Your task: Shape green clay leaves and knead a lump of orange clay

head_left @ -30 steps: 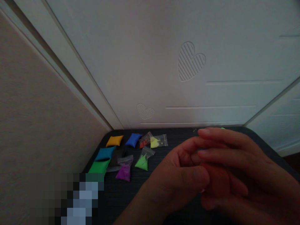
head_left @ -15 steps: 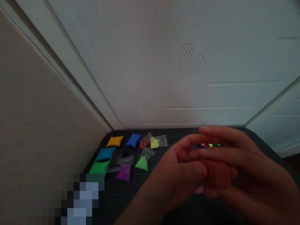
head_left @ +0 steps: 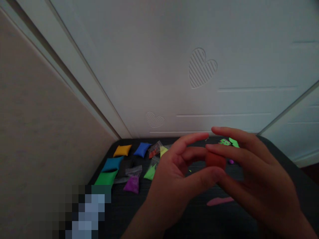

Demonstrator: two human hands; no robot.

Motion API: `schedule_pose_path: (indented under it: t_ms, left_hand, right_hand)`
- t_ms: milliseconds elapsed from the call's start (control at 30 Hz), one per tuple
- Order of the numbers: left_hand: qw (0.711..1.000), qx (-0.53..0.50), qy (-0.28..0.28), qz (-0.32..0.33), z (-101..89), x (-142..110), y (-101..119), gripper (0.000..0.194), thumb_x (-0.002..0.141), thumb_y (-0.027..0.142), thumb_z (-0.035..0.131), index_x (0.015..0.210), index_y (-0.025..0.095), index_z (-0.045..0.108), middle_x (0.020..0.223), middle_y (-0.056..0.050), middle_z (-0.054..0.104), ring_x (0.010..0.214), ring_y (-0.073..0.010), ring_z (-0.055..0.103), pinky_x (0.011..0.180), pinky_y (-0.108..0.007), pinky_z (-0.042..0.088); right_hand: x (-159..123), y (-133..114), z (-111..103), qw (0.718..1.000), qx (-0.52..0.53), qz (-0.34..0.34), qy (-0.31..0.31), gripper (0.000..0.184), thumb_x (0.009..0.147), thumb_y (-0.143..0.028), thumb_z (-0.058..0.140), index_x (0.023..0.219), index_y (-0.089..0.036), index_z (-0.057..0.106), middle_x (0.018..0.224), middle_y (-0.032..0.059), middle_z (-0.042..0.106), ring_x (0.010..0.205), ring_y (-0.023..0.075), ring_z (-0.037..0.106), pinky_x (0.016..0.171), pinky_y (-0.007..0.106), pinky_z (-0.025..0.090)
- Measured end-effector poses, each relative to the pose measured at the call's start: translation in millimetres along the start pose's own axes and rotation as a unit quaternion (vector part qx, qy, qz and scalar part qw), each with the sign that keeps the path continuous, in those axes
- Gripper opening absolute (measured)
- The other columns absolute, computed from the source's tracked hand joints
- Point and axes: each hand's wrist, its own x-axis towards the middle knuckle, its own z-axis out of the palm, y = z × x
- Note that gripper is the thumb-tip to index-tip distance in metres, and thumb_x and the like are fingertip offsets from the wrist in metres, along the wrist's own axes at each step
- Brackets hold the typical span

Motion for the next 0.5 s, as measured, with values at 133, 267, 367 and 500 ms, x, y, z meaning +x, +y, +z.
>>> schedule_pose_path:
  t_ms: [133,267,367,500]
  left_hand:
    - [1.0,0.002,-0.002,-0.004,-0.5,1.6,-0.7,0.046,0.066,0.012,0.069,0.109,0.022,0.056,0.083,0.0,0.069,0.079,-0.0144,0.063,0.076,-0.028,0.048]
    - [0.998,-0.048,-0.031,-0.008,-1.4,4.7,-4.2,0.042,0.066,0.011,0.069,0.105,0.023,0.057,0.08,0.001,0.068,0.074,-0.012,0.063,0.072,-0.025,0.049]
    - [0.996,-0.076,-0.04,-0.026,-1.5,5.3,-5.1,0.043,0.066,0.012,0.069,0.106,0.022,0.056,0.079,0.001,0.068,0.074,-0.0121,0.063,0.069,-0.024,0.049]
    - [0.995,-0.081,-0.034,-0.039,-2.0,5.2,-4.5,0.052,0.065,0.011,0.07,0.112,0.022,0.053,0.082,-0.001,0.068,0.074,-0.0135,0.064,0.069,-0.024,0.05]
  right_hand:
    - [0.4,1.3,0.1,1.0,-0.003,-0.011,-0.005,0.036,0.073,-0.017,0.059,0.107,-0.028,0.054,0.124,0.0052,0.049,0.111,0.0224,0.051,0.089,0.038,0.048]
    - [0.3,1.0,0.7,1.0,0.019,-0.008,0.005,0.038,0.072,-0.015,0.061,0.107,-0.027,0.054,0.123,0.0047,0.05,0.111,0.0211,0.051,0.089,0.036,0.048]
    - [0.7,0.7,0.2,1.0,0.022,-0.014,0.011,0.035,0.072,-0.016,0.06,0.104,-0.028,0.056,0.121,0.0039,0.052,0.108,0.0211,0.053,0.087,0.036,0.049]
    - [1.4,0.5,-1.4,1.0,0.001,-0.017,0.001,0.034,0.072,-0.018,0.06,0.104,-0.029,0.056,0.119,0.0046,0.053,0.105,0.0215,0.055,0.085,0.037,0.05]
